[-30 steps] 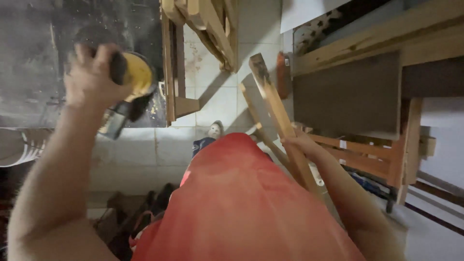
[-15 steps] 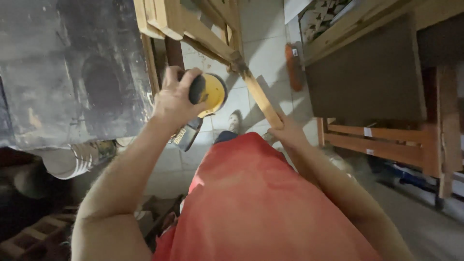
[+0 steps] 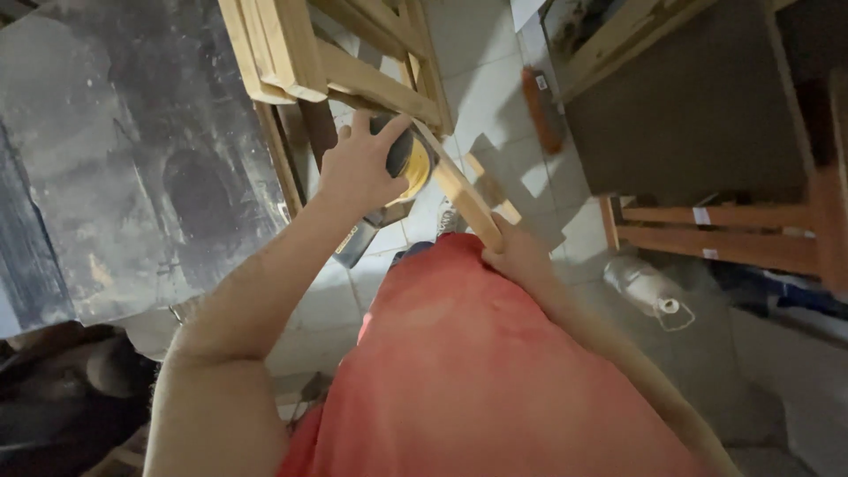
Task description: Sanding multiple wooden frame components using a handheld orbital sander in a workshop.
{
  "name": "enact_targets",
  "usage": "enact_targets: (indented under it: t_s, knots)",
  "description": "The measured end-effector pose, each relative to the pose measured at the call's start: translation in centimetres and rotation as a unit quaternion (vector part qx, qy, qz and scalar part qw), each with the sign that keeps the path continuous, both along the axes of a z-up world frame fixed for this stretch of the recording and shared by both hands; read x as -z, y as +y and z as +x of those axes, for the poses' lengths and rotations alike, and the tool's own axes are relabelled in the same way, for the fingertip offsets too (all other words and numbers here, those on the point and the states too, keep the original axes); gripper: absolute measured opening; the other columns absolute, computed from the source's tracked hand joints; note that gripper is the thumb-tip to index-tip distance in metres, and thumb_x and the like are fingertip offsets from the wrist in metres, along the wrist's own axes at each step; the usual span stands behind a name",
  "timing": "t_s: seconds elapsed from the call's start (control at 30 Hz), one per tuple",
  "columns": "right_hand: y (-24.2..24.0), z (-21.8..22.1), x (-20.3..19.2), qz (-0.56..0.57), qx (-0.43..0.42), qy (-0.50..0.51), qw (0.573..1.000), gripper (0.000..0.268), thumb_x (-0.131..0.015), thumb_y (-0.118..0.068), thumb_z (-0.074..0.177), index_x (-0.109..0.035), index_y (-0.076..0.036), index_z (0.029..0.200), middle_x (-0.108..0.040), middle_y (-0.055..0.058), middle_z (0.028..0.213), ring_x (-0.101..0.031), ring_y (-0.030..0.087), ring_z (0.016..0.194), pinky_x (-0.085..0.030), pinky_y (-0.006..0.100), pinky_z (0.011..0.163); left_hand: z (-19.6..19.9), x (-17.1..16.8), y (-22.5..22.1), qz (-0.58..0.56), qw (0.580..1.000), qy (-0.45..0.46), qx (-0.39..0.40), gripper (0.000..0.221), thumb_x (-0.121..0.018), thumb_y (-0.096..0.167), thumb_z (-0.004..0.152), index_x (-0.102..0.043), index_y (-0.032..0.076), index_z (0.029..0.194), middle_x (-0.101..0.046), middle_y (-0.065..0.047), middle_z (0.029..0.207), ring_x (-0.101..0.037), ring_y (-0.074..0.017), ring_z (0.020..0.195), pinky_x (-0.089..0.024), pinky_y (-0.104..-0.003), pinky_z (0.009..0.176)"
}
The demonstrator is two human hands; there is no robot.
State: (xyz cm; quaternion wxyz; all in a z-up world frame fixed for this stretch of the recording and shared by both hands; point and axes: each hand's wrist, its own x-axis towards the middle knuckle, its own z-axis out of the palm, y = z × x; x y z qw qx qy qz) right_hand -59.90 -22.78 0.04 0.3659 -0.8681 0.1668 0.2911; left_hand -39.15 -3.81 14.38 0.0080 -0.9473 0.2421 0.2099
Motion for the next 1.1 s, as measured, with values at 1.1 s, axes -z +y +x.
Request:
enact_targets:
  t_s: [1.1]
  knots:
    - [1.5,0.2,2.1,-0.024,-0.022,0.084,0.996,0.087,-0.057,-0.066,0.093,-0.031,-0.032,0.169,-0.06,0.018,0.148,-0.065,0.038,0.132,-0.048,0.052,0.111,1.0,1.8,2.5,-0.011,0.999,0.043,0.02,0.085,-0.082,0.037,0.074,-0.044,0.038,0.15,-0.046,-0.016,0.13,-0.064,-0.0476,0.114,-0.062,-0.058,0.079]
